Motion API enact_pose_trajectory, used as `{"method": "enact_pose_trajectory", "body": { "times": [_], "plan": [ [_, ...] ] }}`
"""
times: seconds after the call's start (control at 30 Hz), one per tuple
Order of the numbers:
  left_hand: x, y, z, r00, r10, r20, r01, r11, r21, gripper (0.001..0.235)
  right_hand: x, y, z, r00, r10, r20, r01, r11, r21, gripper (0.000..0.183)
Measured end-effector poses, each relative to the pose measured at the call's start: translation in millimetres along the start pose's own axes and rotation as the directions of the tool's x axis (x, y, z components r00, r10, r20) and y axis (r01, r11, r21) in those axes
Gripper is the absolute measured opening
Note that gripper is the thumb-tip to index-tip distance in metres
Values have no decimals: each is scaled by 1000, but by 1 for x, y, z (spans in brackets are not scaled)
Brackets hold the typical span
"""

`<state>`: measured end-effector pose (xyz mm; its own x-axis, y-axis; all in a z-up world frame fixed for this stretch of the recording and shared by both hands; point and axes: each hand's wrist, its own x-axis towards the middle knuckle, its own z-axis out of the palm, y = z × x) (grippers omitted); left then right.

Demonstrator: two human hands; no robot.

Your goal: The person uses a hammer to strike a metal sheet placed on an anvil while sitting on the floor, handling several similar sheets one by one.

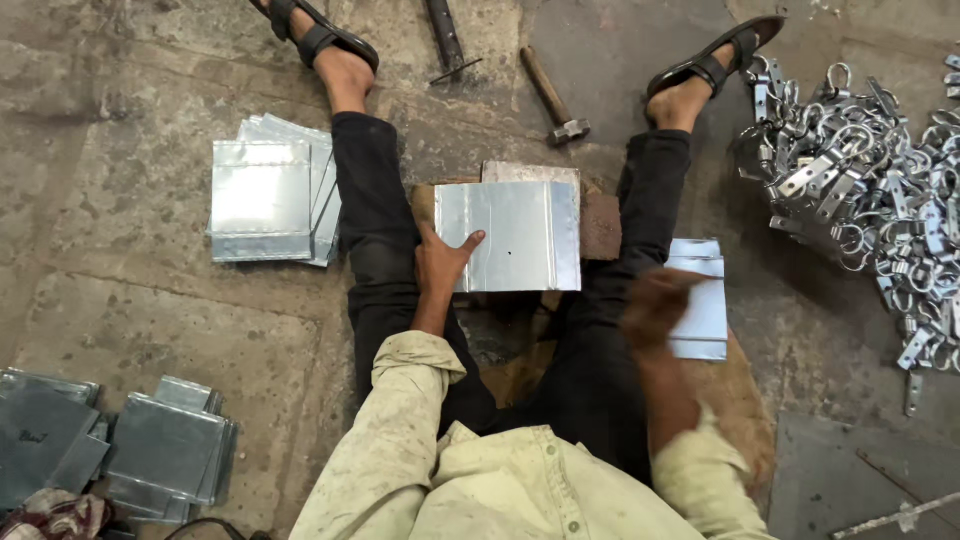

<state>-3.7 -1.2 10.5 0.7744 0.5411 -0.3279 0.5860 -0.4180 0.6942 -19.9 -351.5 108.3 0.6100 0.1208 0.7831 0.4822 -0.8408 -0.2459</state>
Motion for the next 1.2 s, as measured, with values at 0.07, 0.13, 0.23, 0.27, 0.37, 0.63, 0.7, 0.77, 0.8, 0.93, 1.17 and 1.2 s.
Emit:
{"method": "enact_pose_trajectory", "body": {
  "times": [0.07,0.13,0.23,0.27,0.37,0.63,0.7,0.77,0.8,0.93,1.17,1.2],
  "plan": [
    [-1,-3,2,1000,-6,20,5,1000,20,113,-32,0,16,928,222,299,-261,960,98,35],
    [3,-3,2,1000,1,24,-2,1000,19,110,-38,-6,31,742,350,571,-499,858,122,35],
    [-4,-5,-3,999,15,-35,-17,999,-43,111,0,-10,19,515,531,674,-788,602,128,34],
    [-2,-3,-3,999,12,-45,-13,999,-38,110,17,-12,4,438,594,674,-862,490,129,36],
    [-5,2,-4,1000,-20,-14,20,1000,4,106,63,-27,-43,678,545,494,-730,416,542,33],
    [-10,12,-14,999,-32,25,31,999,15,100,-17,-7,49,908,286,308,-381,868,317,28],
    [-11,10,-12,999,-34,32,33,999,13,98,-45,-8,64,515,488,705,-543,822,-172,31],
    [-10,7,-10,1000,-13,19,13,1000,11,102,-34,-6,54,486,463,741,-661,750,-35,27],
    [-11,5,-10,1000,5,4,-5,1000,11,106,-20,-7,50,477,443,759,-710,704,35,26],
    [-8,5,-7,999,-40,2,40,998,46,98,25,-23,-11,891,151,427,-273,932,238,32],
    [-10,18,-17,997,-69,41,68,997,25,102,31,-24,-36,875,475,93,-227,231,946,52],
    [-11,19,-19,997,-65,43,64,998,22,100,11,-12,-18,866,489,103,-277,299,913,62]
  ]
}}
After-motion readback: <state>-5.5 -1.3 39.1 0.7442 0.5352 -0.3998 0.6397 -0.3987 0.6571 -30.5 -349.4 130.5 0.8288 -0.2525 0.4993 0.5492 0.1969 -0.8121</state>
